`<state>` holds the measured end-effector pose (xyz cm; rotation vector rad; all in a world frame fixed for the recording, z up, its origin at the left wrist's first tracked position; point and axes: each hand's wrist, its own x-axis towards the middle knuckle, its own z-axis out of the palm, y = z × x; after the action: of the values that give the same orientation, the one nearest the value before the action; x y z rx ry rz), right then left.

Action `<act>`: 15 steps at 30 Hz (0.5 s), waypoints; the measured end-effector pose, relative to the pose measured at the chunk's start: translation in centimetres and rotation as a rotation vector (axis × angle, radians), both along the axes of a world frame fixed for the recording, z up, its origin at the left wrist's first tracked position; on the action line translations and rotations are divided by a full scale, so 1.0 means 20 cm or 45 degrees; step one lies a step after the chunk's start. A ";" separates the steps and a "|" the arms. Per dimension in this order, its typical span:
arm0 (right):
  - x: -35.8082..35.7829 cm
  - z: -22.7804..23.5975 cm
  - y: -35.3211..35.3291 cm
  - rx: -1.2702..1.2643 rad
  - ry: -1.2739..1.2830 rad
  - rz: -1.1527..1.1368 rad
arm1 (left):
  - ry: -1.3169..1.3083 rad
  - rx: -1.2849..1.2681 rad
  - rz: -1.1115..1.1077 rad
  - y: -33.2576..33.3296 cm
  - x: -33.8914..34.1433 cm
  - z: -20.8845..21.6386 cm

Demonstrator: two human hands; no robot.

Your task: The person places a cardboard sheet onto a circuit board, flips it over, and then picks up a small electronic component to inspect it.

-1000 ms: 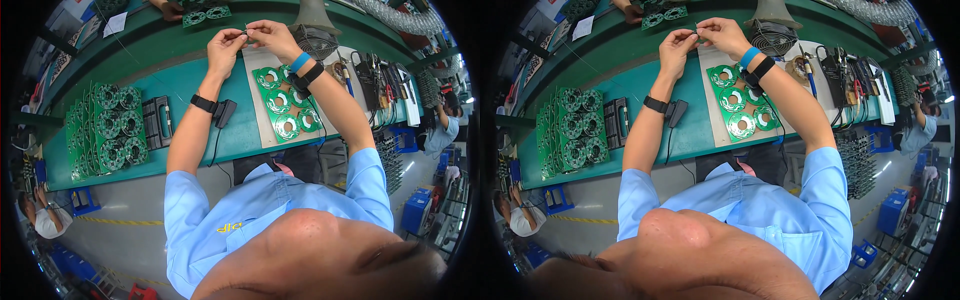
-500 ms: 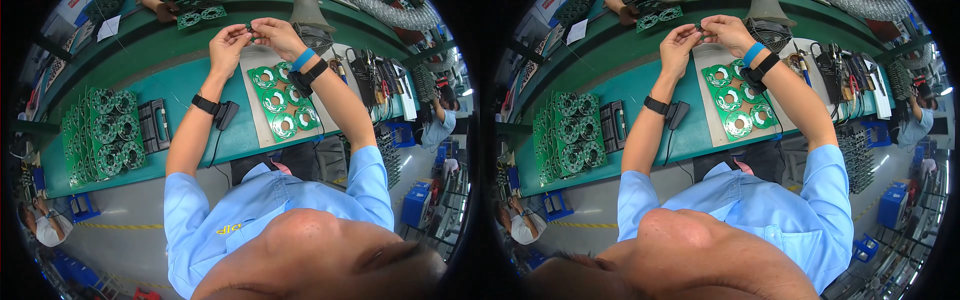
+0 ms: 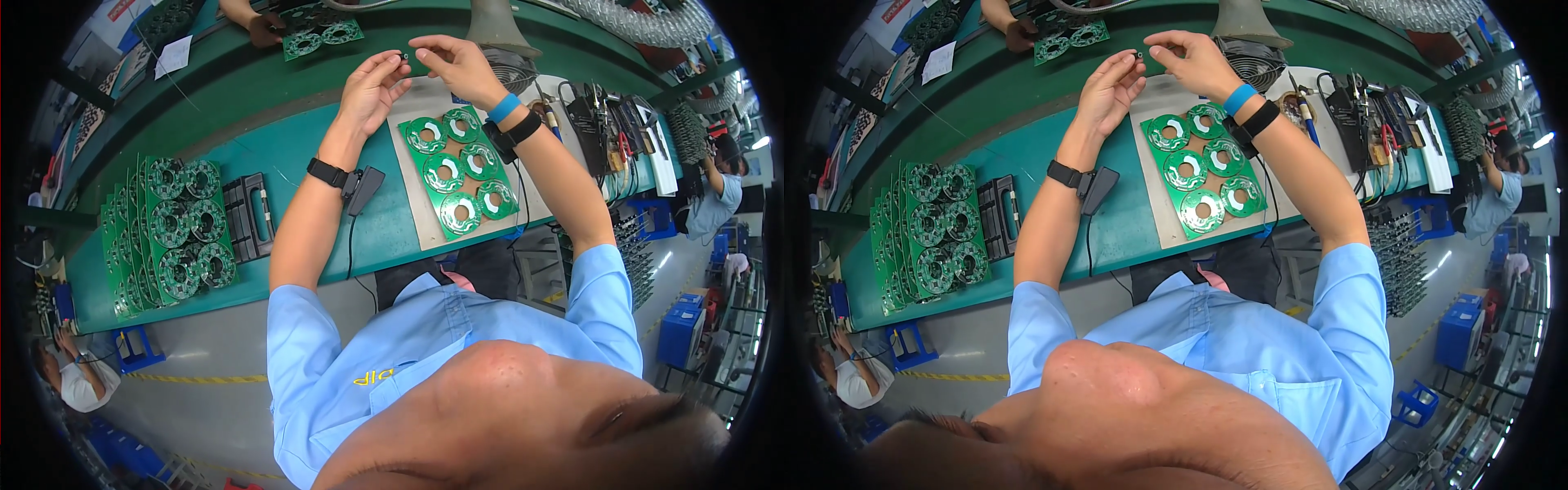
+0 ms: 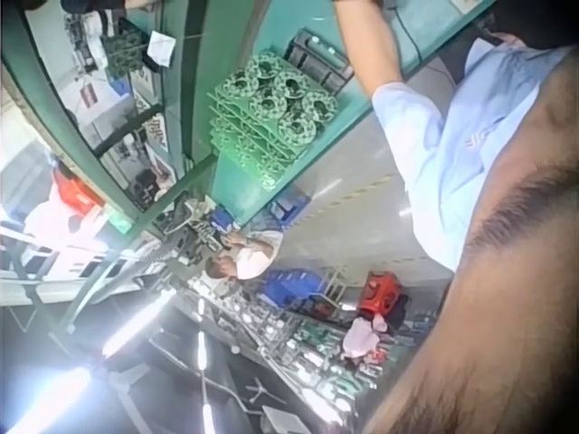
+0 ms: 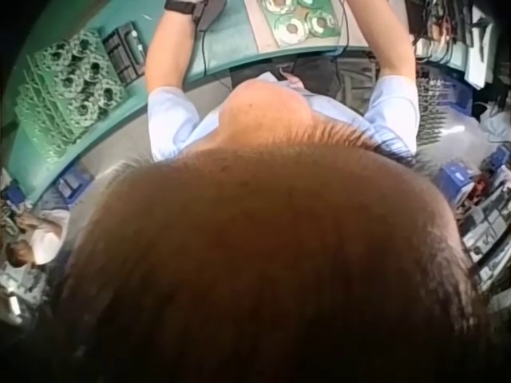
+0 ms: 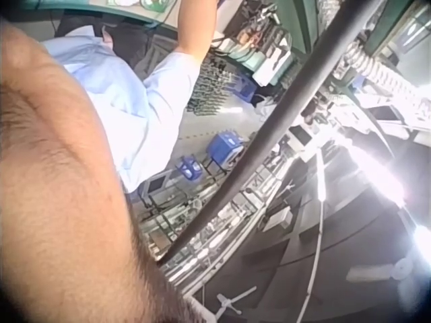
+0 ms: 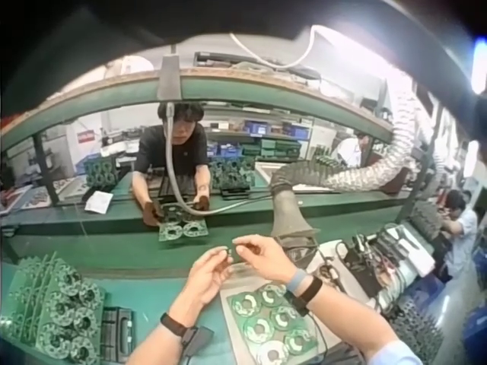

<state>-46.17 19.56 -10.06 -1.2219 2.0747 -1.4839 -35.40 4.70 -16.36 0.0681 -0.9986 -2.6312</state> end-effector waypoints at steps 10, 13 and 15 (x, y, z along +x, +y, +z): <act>0.05 -0.05 -0.04 -0.182 -0.169 0.031 | 0.005 0.148 0.003 0.04 0.01 0.04; 0.08 -0.06 -0.05 -0.144 0.053 0.046 | 0.023 0.242 -0.213 0.00 0.02 0.04; 0.09 -0.07 -0.07 -0.184 0.079 0.018 | -0.004 0.268 -0.205 0.00 0.02 0.06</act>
<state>-44.33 18.23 -11.50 -1.3487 2.0228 -1.6341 -35.07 4.69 -15.25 0.0423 -0.7527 -2.8766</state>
